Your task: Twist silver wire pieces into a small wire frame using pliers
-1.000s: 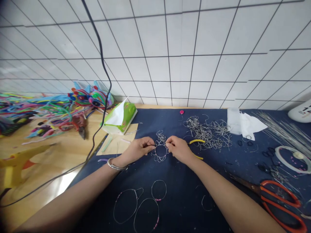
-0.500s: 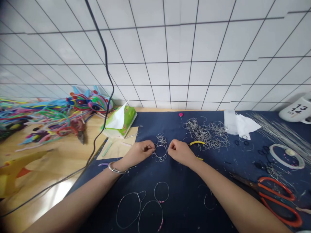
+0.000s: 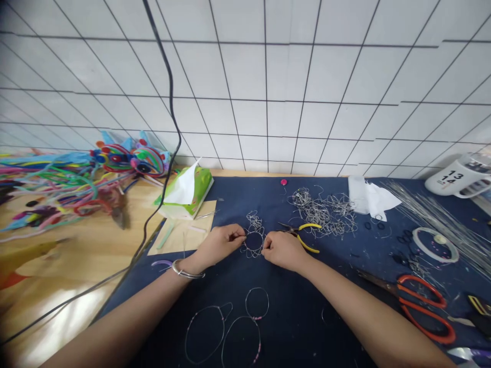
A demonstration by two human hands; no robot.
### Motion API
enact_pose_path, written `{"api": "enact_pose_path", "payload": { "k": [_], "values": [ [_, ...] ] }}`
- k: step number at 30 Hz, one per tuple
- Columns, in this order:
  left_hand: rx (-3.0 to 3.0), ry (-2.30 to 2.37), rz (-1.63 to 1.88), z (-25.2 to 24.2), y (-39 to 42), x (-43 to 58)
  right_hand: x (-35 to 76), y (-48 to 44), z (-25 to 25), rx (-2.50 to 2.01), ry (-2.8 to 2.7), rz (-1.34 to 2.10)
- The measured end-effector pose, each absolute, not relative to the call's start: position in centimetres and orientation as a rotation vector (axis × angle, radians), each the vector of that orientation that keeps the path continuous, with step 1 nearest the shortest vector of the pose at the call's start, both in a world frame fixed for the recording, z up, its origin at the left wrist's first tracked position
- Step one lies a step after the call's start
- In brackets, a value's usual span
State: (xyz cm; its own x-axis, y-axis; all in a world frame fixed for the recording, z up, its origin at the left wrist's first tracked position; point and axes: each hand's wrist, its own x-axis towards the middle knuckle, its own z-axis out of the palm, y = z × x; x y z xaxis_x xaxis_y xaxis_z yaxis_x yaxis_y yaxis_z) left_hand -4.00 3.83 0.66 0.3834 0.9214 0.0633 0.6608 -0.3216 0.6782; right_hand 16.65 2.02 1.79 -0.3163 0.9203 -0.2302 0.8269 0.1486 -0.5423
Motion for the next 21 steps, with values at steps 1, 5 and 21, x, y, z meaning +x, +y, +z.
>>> {"api": "enact_pose_path", "payload": {
  "k": [1,5,21],
  "values": [
    [2.079,1.355,0.607,0.7,3.8,-4.0,16.8,2.1,1.7,-1.723,-2.244,0.947],
    [2.09,1.366,0.557,0.9,3.5,-4.0,17.0,2.3,1.6,-1.701,-2.177,1.116],
    [1.997,1.145,0.54,1.8,3.8,-4.9,17.4,2.7,1.7,-1.684,-1.858,1.53]
  ]
}}
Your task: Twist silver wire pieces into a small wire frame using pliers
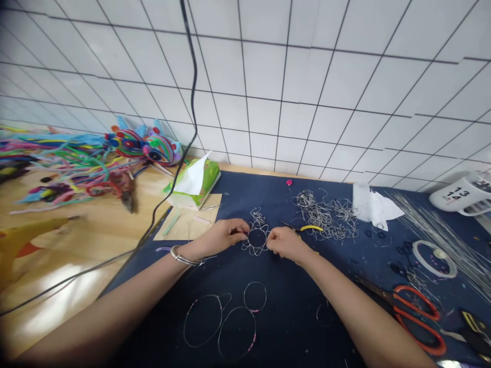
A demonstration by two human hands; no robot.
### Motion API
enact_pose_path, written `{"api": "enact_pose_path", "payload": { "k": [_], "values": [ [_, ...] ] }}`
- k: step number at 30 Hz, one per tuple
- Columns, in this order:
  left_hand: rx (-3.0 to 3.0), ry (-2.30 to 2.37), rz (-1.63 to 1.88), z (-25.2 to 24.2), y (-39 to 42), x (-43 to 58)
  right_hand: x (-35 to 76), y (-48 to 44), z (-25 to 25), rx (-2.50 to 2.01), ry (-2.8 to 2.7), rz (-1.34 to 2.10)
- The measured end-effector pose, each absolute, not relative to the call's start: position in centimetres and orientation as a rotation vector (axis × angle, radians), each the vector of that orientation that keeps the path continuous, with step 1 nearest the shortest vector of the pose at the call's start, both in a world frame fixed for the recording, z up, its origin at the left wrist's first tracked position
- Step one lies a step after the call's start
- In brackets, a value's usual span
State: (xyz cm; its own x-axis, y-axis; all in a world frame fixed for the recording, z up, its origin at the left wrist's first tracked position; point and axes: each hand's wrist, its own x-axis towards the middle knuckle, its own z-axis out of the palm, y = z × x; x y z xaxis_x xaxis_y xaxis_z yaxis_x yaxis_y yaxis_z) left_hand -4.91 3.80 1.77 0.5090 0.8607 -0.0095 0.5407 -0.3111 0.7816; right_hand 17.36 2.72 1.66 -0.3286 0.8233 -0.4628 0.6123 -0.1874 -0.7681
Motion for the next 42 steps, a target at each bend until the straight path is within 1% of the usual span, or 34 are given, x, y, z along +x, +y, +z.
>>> {"api": "enact_pose_path", "payload": {
  "k": [4,10,17,28,32,37,42],
  "values": [
    [2.071,1.071,0.474,2.7,3.7,-5.3,17.8,3.1,1.9,-1.628,-1.795,1.718],
    [2.217,1.013,0.312,3.5,3.3,-5.6,17.9,3.0,1.9,-1.593,-1.825,1.749],
    [2.317,1.049,0.228,3.1,3.1,-5.6,17.4,2.4,2.4,-1.614,-1.94,1.577],
    [2.419,1.109,0.203,3.3,2.9,-5.8,17.4,2.5,2.1,-1.623,-2.043,1.523],
    [2.39,1.088,0.235,3.4,3.1,-5.9,17.2,2.4,1.9,-1.669,-2.105,1.457],
    [2.381,1.046,0.286,3.7,3.3,-6.2,16.9,2.3,2.2,-1.672,-2.252,1.192],
    [2.378,1.061,0.38,4.6,3.8,-6.9,17.5,2.6,2.9,-1.678,-2.252,1.228]
  ]
}}
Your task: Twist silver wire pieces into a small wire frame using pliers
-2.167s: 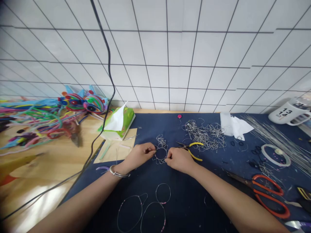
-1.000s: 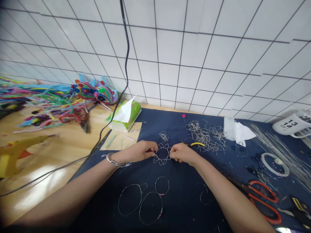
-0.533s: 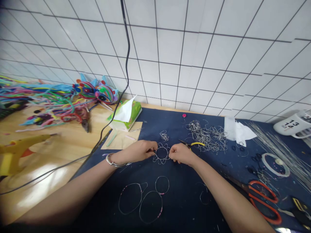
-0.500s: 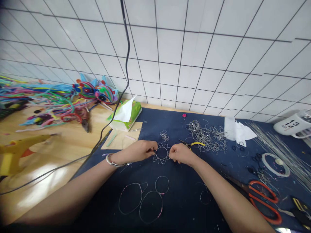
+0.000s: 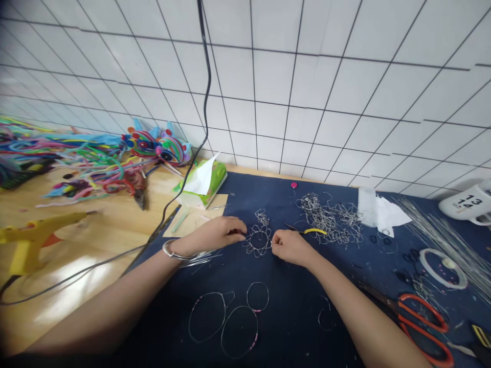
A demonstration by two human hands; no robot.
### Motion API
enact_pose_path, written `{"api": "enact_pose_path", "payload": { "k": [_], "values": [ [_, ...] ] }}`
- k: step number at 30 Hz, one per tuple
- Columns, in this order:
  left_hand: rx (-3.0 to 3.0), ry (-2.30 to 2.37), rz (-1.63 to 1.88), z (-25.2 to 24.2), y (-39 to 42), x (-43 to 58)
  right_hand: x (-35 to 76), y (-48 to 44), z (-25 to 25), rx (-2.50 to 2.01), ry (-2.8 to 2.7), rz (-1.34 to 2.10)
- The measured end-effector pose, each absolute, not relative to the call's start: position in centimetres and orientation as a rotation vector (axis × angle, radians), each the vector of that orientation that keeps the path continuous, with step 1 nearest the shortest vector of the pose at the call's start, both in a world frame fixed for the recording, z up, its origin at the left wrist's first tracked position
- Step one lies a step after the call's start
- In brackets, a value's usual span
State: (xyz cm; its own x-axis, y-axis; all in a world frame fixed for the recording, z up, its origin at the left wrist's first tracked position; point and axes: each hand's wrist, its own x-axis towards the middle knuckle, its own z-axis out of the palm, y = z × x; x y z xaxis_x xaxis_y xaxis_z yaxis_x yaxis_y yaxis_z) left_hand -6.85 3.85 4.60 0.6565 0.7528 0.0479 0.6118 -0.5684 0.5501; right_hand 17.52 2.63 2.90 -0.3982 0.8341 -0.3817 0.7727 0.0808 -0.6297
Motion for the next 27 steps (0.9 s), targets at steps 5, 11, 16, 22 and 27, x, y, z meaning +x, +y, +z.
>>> {"api": "enact_pose_path", "payload": {
  "k": [5,11,16,22,27],
  "values": [
    [2.359,1.173,0.546,4.8,4.1,-6.9,17.8,2.8,3.8,-1.678,-2.184,0.876],
    [2.363,1.154,0.564,3.5,3.8,-6.0,16.8,2.5,3.0,-1.538,-2.274,0.689],
    [2.375,1.253,0.545,2.0,3.6,-5.3,16.4,2.4,2.1,-1.666,-2.302,0.635],
    [2.341,1.307,0.534,1.5,3.5,-4.9,16.2,2.3,1.4,-1.718,-2.308,0.556],
    [2.318,1.293,0.55,1.7,3.4,-4.7,16.0,2.2,1.2,-1.693,-2.306,0.524]
  ]
}}
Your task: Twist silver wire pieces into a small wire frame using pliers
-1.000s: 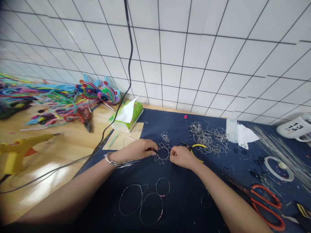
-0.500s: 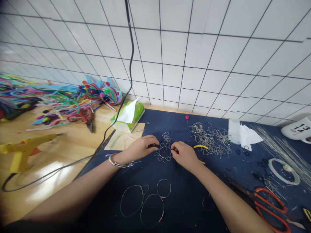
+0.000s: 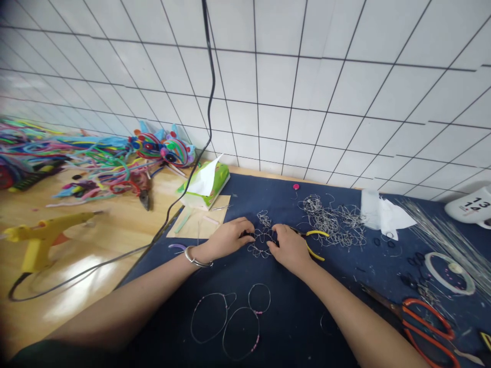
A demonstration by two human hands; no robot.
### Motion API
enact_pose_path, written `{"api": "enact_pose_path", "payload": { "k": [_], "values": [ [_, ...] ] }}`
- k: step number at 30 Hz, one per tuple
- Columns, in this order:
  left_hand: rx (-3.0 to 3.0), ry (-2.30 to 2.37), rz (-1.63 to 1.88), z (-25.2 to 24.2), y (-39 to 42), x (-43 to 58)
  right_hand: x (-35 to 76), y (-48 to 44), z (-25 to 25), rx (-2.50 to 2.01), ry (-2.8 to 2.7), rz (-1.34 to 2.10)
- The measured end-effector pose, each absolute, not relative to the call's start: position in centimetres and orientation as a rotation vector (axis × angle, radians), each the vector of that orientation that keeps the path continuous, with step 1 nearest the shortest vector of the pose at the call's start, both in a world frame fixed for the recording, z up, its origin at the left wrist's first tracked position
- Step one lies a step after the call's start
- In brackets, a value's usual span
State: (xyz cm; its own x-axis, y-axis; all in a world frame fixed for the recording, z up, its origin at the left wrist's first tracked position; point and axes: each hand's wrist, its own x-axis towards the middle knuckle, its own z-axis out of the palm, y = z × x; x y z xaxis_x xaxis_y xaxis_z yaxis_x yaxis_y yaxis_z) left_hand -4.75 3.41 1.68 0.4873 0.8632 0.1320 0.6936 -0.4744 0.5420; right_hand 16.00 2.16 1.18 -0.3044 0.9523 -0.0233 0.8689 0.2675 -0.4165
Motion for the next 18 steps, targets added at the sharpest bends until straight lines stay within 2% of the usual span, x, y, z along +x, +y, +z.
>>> {"api": "enact_pose_path", "payload": {
  "k": [12,18],
  "values": [
    [1.724,1.103,0.636,1.93,3.39,-4.6,15.68,1.56,2.08,-1.508,-1.955,0.977],
    [1.652,1.082,0.643,1.76,3.6,-4.52,15.91,1.79,1.74,-1.467,-1.832,1.124]
  ]
}}
